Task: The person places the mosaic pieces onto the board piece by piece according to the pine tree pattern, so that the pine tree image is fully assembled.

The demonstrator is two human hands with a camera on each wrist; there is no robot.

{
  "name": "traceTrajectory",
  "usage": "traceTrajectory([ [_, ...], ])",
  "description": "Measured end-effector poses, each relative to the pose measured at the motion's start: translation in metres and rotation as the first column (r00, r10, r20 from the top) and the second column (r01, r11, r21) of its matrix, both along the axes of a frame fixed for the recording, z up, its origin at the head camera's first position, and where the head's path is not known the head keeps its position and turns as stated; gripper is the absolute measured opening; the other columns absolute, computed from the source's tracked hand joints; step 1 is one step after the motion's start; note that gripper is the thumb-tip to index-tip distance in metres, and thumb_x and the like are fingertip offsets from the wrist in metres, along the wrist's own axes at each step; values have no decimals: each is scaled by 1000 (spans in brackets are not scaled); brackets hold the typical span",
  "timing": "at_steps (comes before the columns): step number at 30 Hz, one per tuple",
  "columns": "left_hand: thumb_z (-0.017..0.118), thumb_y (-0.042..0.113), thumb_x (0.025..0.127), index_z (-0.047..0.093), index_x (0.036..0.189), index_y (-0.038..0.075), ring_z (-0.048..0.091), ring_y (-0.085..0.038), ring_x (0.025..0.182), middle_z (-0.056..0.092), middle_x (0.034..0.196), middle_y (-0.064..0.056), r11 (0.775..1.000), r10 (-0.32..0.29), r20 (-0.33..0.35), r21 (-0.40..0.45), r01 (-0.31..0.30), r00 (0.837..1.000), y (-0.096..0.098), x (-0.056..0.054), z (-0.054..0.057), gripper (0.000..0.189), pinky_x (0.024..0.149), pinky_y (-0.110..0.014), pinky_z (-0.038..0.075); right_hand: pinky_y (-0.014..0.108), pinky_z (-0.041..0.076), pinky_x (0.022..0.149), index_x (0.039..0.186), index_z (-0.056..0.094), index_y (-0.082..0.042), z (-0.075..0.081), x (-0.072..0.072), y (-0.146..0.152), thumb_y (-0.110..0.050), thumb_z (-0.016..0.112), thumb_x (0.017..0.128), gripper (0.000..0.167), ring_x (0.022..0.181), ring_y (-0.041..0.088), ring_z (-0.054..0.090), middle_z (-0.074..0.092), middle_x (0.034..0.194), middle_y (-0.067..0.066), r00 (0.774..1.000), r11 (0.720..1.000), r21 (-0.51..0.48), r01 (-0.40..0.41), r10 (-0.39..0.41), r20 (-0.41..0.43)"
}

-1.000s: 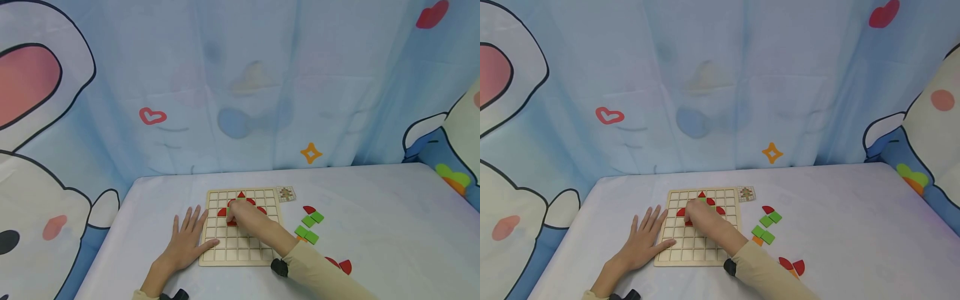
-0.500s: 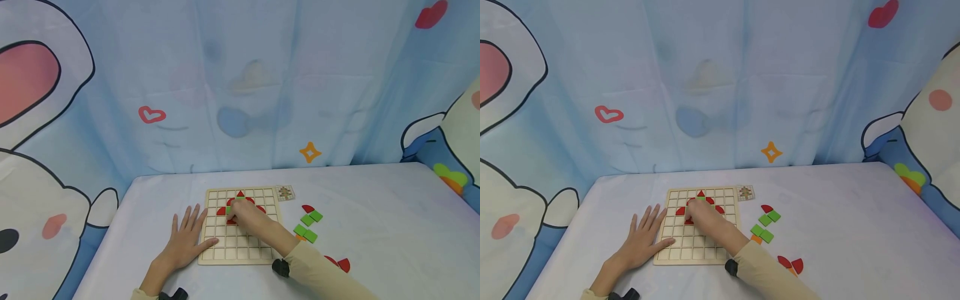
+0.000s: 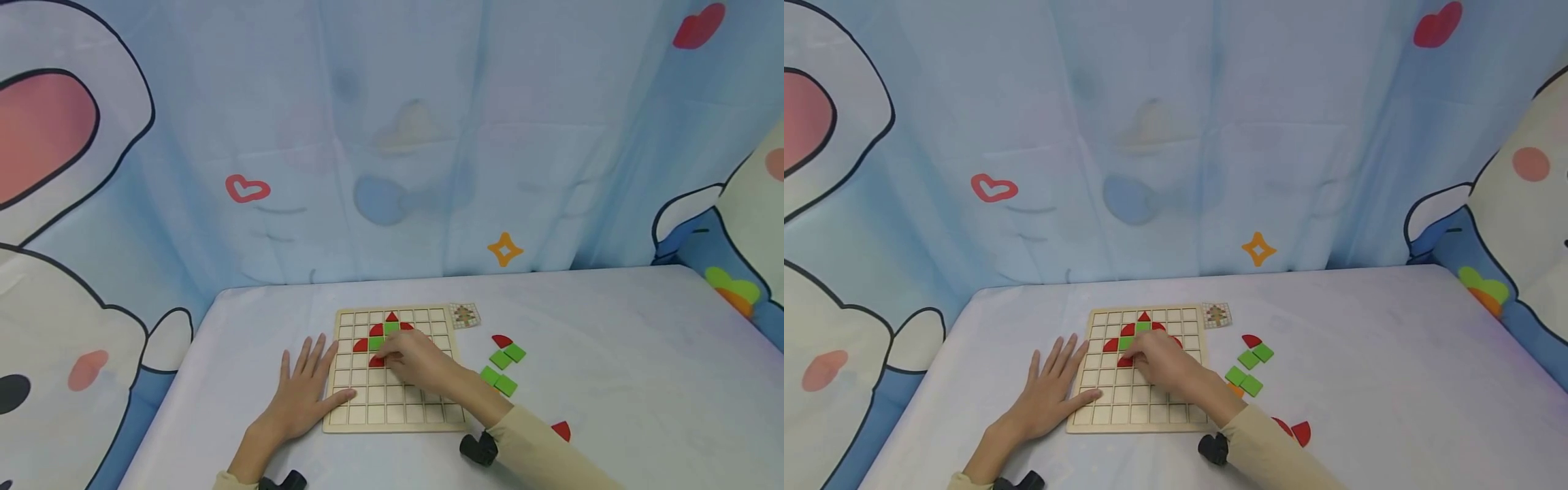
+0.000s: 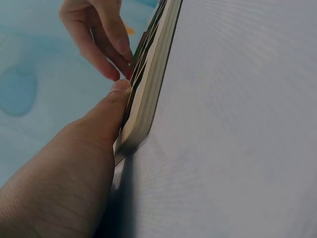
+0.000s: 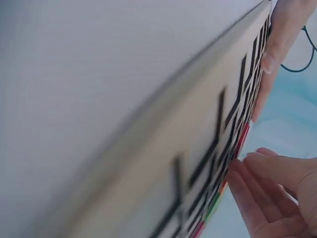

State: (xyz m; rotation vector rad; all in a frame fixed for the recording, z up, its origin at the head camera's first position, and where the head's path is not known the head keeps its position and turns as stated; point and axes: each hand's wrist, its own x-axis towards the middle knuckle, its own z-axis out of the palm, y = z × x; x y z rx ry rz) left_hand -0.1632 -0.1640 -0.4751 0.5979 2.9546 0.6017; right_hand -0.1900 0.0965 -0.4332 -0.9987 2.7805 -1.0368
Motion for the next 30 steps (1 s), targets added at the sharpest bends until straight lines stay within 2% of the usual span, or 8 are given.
traceTrajectory([
  [7,54,66,99,24,168,12,3,-40,161,14,174,-15,1000,8,14,3,-8,1000,0,0,-1,93,121,-71,-7,35,61,88,113,78,0,3,13,31,6,72,94,21,105,26,72,76,114,9,998,998,-42,44,-43,39],
  [13,56,66,99,24,168,11,1,-40,161,13,174,-16,1000,11,32,-7,-11,999,0,1,0,94,121,-70,-9,36,61,85,112,79,-3,13,25,66,1,77,92,20,99,24,71,74,109,3,994,994,-34,104,-103,38],
  [19,55,65,99,24,168,11,2,-40,161,14,174,-16,1000,5,17,5,-5,1000,1,1,1,92,120,-71,-7,33,60,82,107,81,-9,22,42,100,-4,81,90,17,94,16,67,71,102,-4,974,978,27,208,-210,81],
  [24,56,65,99,24,168,11,1,-40,161,13,174,-15,1000,4,7,14,-4,1000,0,0,-2,93,120,-71,-8,33,60,80,104,81,-9,18,53,123,-5,85,86,19,89,14,64,71,99,-5,959,961,76,265,-271,84],
  [30,58,66,97,25,168,12,4,-40,161,15,174,-14,999,8,-45,38,-6,999,-2,-3,-14,95,120,-71,-8,32,61,79,101,80,-9,8,59,141,-4,89,80,24,88,13,65,69,97,-6,946,949,110,295,-306,103],
])
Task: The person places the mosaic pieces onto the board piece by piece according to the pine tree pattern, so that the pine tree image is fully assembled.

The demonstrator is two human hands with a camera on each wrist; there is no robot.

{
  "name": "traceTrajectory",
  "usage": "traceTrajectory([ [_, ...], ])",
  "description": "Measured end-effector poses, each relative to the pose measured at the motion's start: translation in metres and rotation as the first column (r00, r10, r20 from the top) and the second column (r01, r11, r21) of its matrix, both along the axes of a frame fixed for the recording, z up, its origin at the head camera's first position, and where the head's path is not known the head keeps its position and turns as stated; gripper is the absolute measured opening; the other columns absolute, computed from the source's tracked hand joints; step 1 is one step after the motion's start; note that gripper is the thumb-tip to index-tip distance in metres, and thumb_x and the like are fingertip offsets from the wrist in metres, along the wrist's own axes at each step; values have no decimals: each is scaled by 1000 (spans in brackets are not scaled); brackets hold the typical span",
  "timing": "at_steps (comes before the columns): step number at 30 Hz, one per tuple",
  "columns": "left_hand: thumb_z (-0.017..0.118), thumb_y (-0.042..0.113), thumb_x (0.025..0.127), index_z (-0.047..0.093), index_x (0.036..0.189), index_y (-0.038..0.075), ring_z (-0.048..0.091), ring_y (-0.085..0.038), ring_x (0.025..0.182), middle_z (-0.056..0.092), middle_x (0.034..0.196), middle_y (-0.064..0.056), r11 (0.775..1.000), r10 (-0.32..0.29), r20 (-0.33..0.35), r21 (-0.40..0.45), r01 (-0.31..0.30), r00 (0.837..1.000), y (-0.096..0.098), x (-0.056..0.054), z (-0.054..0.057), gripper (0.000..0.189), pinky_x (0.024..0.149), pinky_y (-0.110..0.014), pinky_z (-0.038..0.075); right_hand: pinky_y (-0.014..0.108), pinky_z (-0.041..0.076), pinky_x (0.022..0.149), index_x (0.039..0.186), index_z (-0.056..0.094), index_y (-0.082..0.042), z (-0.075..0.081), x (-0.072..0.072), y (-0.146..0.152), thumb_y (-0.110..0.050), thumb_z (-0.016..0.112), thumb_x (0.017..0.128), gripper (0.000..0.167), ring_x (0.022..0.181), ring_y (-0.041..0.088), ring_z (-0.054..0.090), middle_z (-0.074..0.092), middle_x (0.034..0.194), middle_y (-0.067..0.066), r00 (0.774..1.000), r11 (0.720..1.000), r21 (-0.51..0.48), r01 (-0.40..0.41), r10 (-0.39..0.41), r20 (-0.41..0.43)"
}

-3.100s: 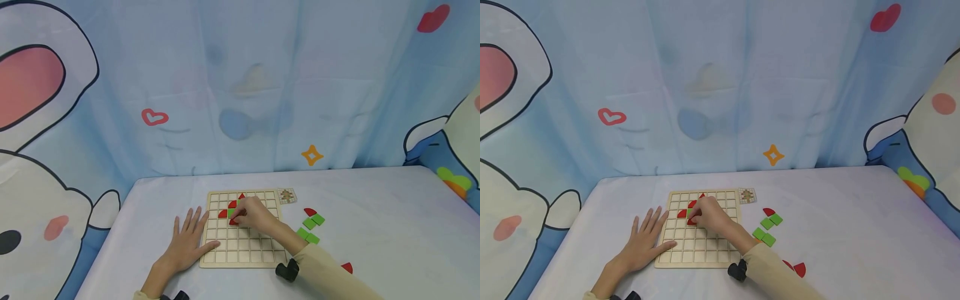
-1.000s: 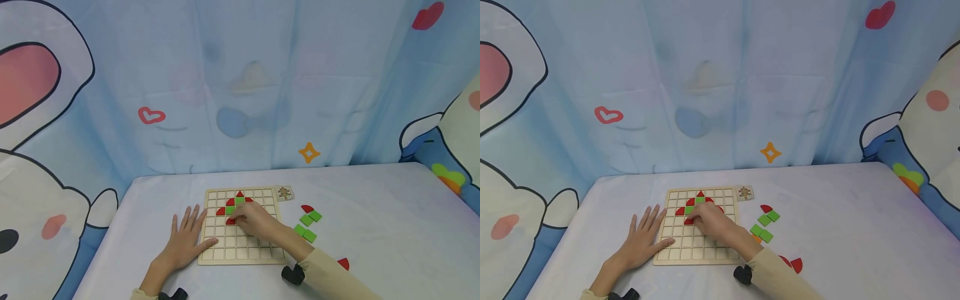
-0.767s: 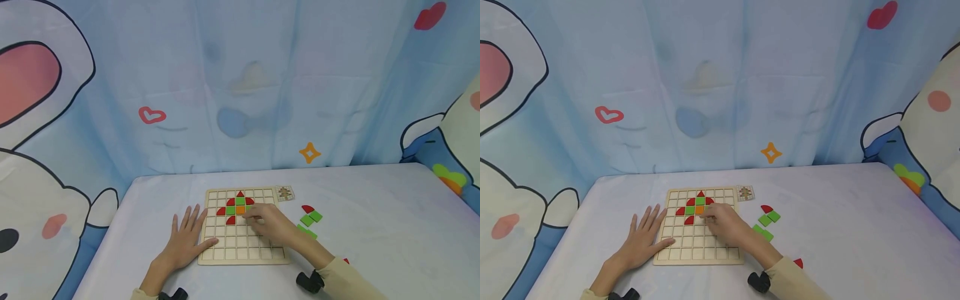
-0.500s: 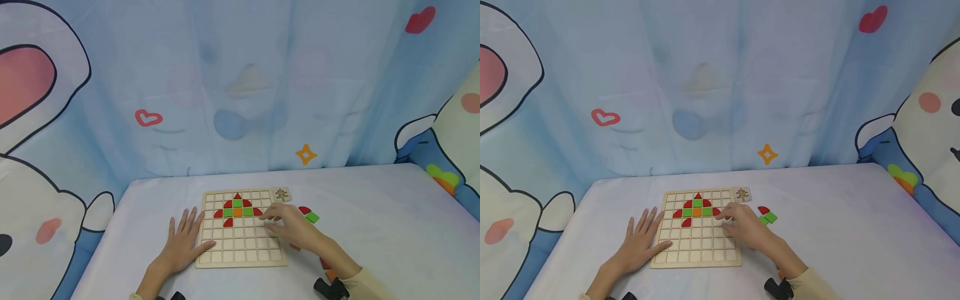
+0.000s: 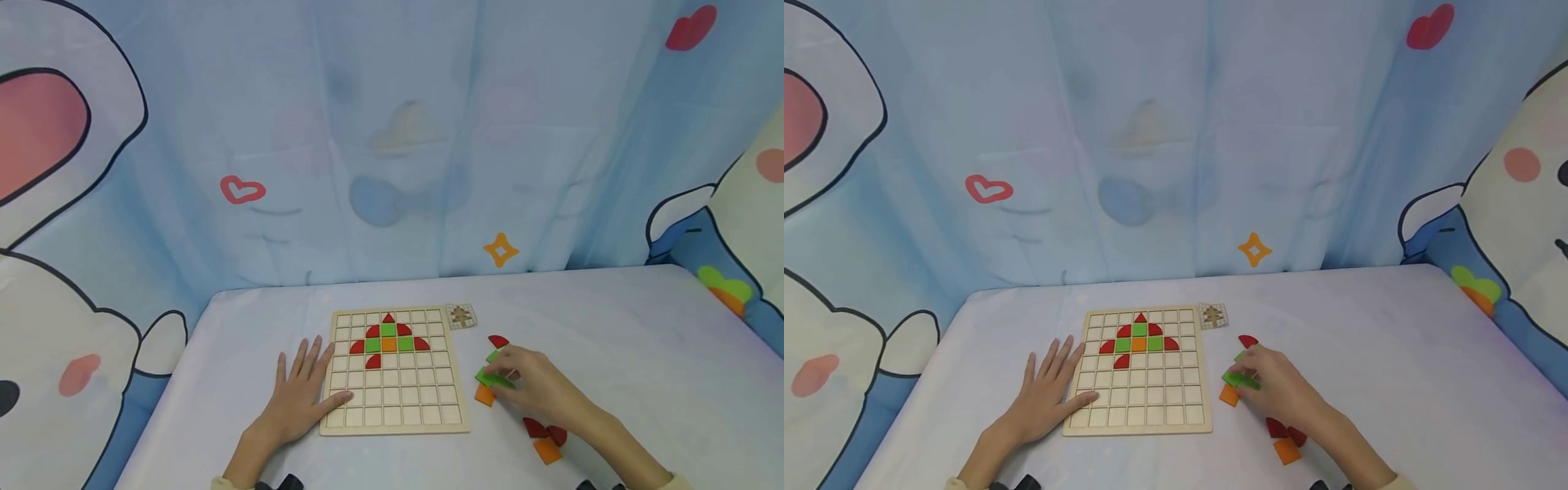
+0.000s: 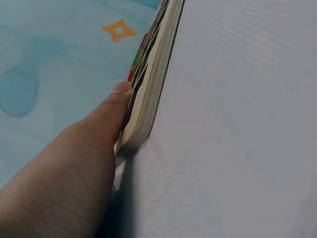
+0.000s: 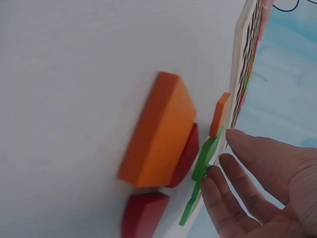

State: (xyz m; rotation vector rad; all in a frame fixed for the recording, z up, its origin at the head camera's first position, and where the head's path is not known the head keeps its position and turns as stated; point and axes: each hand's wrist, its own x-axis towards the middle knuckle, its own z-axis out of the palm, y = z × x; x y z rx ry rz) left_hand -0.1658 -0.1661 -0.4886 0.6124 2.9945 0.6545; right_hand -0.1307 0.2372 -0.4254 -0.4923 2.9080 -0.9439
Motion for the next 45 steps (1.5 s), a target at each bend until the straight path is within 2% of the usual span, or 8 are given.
traceTrajectory([
  [2,57,67,97,25,168,13,5,-40,161,15,174,-13,1000,4,-11,3,-4,1000,-1,-1,-2,95,120,-71,-8,32,61,79,102,80,-9,-2,0,4,-2,90,79,25,89,14,66,69,100,-6,1000,1000,2,-6,6,-1],
  [7,56,68,97,26,167,13,7,-40,161,16,174,-13,1000,9,-20,3,-9,1000,0,0,-1,94,120,-71,-7,33,61,81,103,79,-7,-3,-1,9,-1,91,77,29,91,15,67,70,102,-4,1000,1000,-4,-3,3,0],
  [16,56,66,98,25,168,12,3,-41,161,15,174,-16,1000,-3,30,-3,3,1000,3,0,10,93,120,-71,-8,35,62,81,104,80,-4,-4,-7,9,6,89,75,32,86,15,64,69,97,-3,997,998,40,46,-49,63],
  [24,59,64,98,32,165,9,11,-46,159,23,171,-21,999,-15,-43,48,18,999,2,2,7,91,119,-74,-4,34,61,78,101,77,-3,-3,-12,7,10,89,73,33,84,15,63,70,95,-1,994,999,17,45,-46,96],
  [30,58,64,98,27,167,12,5,-42,160,17,174,-17,1000,-12,6,6,12,1000,3,0,9,92,120,-72,-7,33,60,77,98,80,-7,-5,-13,11,8,90,72,32,82,15,61,70,92,-4,991,997,16,71,-72,117],
  [36,60,62,98,29,166,9,7,-44,160,18,173,-19,1000,-22,10,15,22,1000,3,2,12,91,119,-73,-5,28,57,72,95,80,-9,-4,-15,15,8,90,72,30,80,15,58,67,87,-5,990,999,5,53,-53,131],
  [39,59,62,99,27,167,10,5,-43,160,16,174,-18,1000,-12,35,3,12,999,3,4,13,92,120,-73,-6,26,55,69,92,80,-10,-3,-15,14,8,90,72,30,79,16,57,66,85,-5,990,999,4,38,-38,134],
  [45,56,64,100,24,168,12,2,-41,161,14,174,-16,1000,-4,55,-16,5,998,2,4,14,92,120,-72,-7,25,54,67,93,79,-9,-3,-16,12,8,92,70,31,79,16,57,64,84,-4,988,998,4,66,-66,141],
])
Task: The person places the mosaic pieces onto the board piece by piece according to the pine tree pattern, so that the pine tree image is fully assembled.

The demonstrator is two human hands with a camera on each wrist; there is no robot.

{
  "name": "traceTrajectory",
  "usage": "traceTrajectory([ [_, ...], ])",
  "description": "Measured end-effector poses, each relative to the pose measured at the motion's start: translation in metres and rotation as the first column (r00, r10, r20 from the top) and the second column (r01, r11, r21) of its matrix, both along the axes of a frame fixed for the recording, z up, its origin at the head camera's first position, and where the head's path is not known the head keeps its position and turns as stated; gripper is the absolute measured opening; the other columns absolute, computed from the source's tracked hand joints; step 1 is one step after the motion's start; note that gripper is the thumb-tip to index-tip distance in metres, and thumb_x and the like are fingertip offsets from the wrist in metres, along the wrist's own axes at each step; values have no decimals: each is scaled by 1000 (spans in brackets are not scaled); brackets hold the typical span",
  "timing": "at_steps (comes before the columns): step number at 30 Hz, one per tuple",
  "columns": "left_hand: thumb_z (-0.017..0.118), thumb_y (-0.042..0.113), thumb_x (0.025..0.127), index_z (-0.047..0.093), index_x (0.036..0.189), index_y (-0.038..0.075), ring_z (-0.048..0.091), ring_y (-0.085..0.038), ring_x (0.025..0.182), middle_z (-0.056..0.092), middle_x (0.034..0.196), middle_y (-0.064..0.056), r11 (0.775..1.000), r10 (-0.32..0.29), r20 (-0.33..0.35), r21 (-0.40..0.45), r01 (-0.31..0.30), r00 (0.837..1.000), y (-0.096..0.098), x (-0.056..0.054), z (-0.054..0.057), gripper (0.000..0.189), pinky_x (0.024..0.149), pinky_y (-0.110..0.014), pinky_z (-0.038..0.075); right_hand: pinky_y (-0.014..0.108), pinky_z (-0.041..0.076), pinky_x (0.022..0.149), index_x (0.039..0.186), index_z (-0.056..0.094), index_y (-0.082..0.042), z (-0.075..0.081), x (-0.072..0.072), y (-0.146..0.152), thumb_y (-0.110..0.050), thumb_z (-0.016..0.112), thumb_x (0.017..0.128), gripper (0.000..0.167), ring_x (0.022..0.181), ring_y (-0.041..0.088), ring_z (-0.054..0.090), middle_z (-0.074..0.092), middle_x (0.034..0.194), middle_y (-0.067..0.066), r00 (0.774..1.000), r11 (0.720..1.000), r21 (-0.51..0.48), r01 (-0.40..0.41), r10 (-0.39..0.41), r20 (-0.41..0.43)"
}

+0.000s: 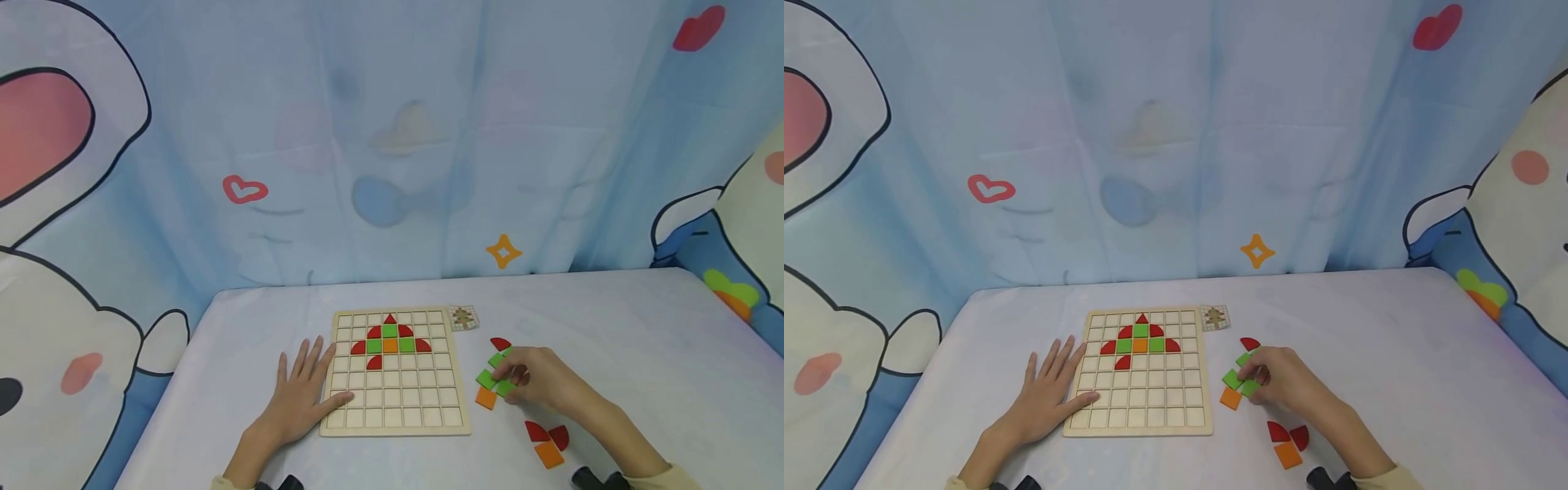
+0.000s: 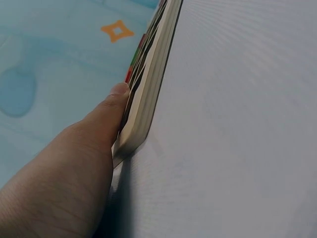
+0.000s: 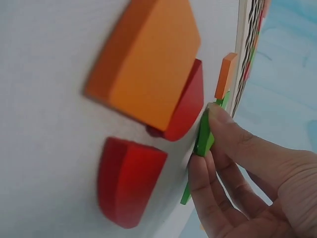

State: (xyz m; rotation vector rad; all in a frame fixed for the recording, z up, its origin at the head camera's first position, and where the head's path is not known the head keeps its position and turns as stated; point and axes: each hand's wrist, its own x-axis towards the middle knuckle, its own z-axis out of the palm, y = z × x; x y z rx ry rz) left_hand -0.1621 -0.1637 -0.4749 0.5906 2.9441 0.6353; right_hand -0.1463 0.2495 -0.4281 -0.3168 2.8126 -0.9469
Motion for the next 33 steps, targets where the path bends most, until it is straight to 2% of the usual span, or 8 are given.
traceTrajectory([
  [6,58,63,99,25,168,11,3,-42,160,15,174,-17,1000,4,-8,8,-4,1000,-1,0,-2,92,120,-73,-7,25,55,68,94,80,-8,-3,2,1,5,92,71,30,79,16,57,64,84,-4,999,999,-18,33,-33,-2],
  [13,56,65,99,22,169,12,-1,-39,161,11,175,-15,1000,6,4,-11,-6,1000,-1,-3,-7,94,121,-70,-10,24,54,67,90,80,-9,-5,5,9,1,93,72,25,76,16,56,65,80,-4,1000,997,-72,5,-7,-27],
  [17,57,65,99,22,168,12,0,-39,161,11,175,-15,1000,4,0,-10,-4,1000,-1,-2,-5,94,121,-70,-10,22,54,67,89,81,-9,-6,5,10,0,92,75,20,75,14,57,66,79,-6,999,998,-65,-9,6,-49],
  [21,57,63,99,24,168,11,2,-41,161,14,174,-16,1000,0,-8,-2,0,1000,0,-1,-3,92,120,-71,-8,22,57,69,97,82,-6,-2,5,5,0,89,79,21,76,8,59,69,86,-7,989,991,-98,-92,80,-121],
  [25,56,64,100,23,168,12,2,-40,161,13,175,-16,1000,3,-1,-10,-3,1000,-1,0,-1,92,121,-71,-7,24,57,70,104,82,-3,5,0,-12,1,85,83,21,75,4,58,65,83,-8,976,976,-134,-172,150,-158],
  [28,56,64,100,24,168,12,2,-40,161,13,175,-16,1000,6,1,-11,-6,1000,-1,0,-1,92,121,-71,-7,24,56,68,102,82,-4,9,-5,-30,2,83,85,18,74,4,57,61,80,-9,970,968,-148,-202,177,-164],
  [33,58,63,99,25,167,11,3,-42,161,14,174,-16,1000,2,-16,9,-2,1000,0,0,-2,92,120,-71,-7,23,57,70,97,83,-6,14,-13,-61,1,83,86,13,77,5,59,65,83,-9,960,952,-177,-251,222,-168],
])
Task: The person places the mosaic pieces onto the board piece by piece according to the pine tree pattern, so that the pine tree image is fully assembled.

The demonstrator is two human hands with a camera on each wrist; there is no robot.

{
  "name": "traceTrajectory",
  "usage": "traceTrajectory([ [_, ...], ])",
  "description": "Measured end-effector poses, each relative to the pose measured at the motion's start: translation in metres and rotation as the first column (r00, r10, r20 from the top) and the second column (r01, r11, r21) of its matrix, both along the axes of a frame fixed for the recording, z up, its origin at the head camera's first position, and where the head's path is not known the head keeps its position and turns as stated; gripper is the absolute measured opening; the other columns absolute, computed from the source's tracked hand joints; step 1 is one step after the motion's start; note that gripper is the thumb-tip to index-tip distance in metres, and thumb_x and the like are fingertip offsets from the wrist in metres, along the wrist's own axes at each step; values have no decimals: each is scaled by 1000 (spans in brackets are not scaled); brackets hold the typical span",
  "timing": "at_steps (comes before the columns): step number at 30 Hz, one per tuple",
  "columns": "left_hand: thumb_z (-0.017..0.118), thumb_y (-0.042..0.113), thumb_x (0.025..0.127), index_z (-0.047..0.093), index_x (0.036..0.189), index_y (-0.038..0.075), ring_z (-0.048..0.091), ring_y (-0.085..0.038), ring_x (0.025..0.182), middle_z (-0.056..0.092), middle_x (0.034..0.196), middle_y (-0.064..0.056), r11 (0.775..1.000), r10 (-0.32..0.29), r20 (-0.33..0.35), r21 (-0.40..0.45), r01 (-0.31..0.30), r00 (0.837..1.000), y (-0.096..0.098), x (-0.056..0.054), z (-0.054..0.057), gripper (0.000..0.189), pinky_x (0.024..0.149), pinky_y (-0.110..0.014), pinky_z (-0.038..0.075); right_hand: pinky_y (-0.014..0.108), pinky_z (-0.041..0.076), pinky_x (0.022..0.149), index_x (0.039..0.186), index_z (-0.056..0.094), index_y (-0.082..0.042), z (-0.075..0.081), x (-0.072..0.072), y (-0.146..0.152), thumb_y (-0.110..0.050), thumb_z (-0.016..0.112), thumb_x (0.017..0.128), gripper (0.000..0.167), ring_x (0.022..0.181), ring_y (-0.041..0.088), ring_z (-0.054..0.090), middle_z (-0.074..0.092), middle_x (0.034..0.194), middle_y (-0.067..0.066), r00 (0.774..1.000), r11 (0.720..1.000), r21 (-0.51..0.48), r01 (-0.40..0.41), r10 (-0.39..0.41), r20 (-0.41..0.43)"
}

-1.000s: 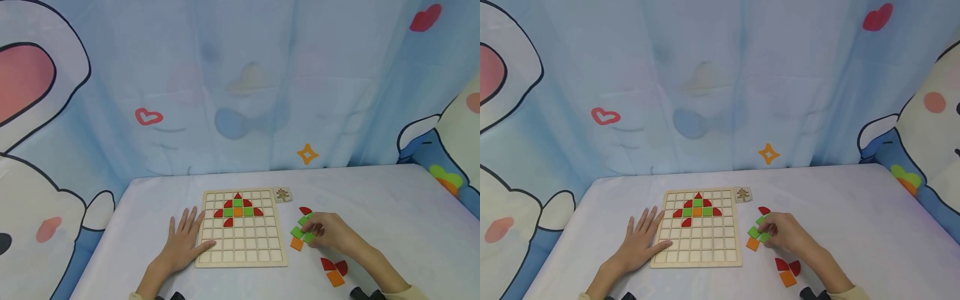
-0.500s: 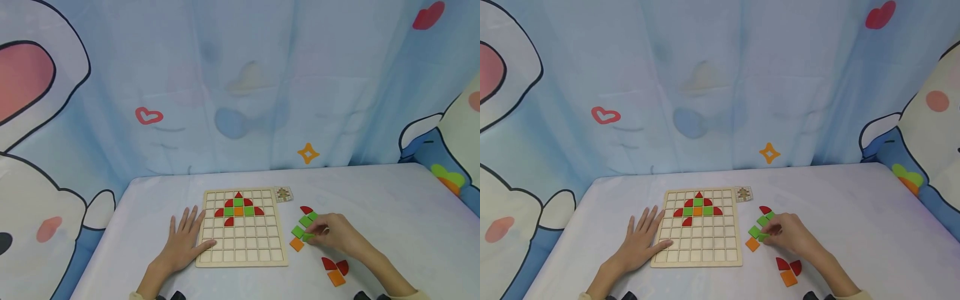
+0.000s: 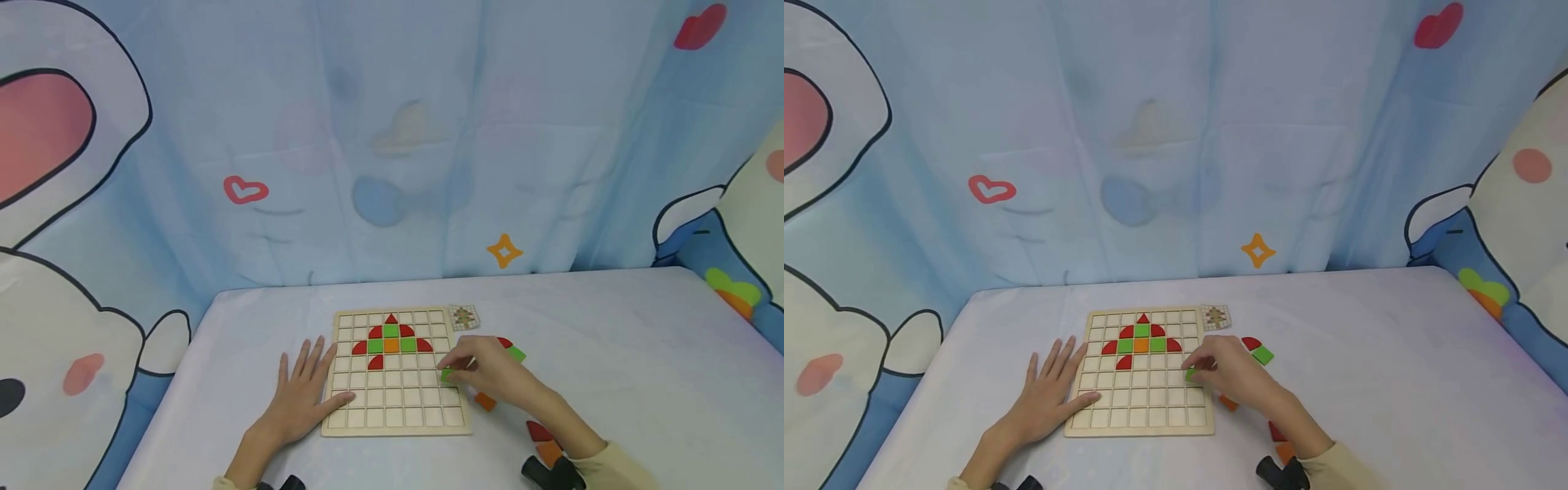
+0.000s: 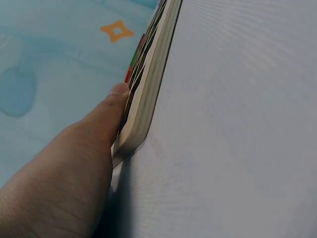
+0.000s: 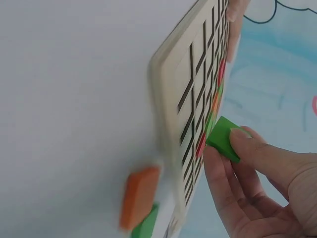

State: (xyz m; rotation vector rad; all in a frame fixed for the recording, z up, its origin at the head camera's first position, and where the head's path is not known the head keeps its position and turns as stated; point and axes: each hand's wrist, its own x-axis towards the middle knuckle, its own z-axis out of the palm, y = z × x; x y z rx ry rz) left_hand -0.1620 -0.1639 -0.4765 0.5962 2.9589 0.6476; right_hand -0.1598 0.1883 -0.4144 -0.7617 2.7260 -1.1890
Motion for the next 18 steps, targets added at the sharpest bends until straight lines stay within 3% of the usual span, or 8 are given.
traceTrajectory([
  [7,57,64,99,23,168,12,2,-40,161,13,175,-15,1000,0,-6,-16,-1,1000,0,-2,-3,93,121,-70,-8,22,57,71,99,84,-2,-1,-19,-39,2,82,87,13,78,4,60,66,83,-7,996,997,-15,-75,74,-52],
  [12,56,64,99,23,168,12,1,-40,161,12,175,-15,1000,4,5,-20,-3,1000,1,-3,-2,93,121,-70,-8,21,54,68,99,83,-1,-3,-31,-61,3,82,86,13,77,5,58,68,83,-4,994,997,4,-72,72,-78],
  [18,55,65,100,21,169,13,-1,-38,161,10,175,-14,1000,7,34,-30,-6,999,-1,-2,-1,93,121,-69,-9,21,56,72,97,80,1,-11,-38,-78,9,80,86,14,82,14,70,75,92,6,996,998,-34,-45,42,-77],
])
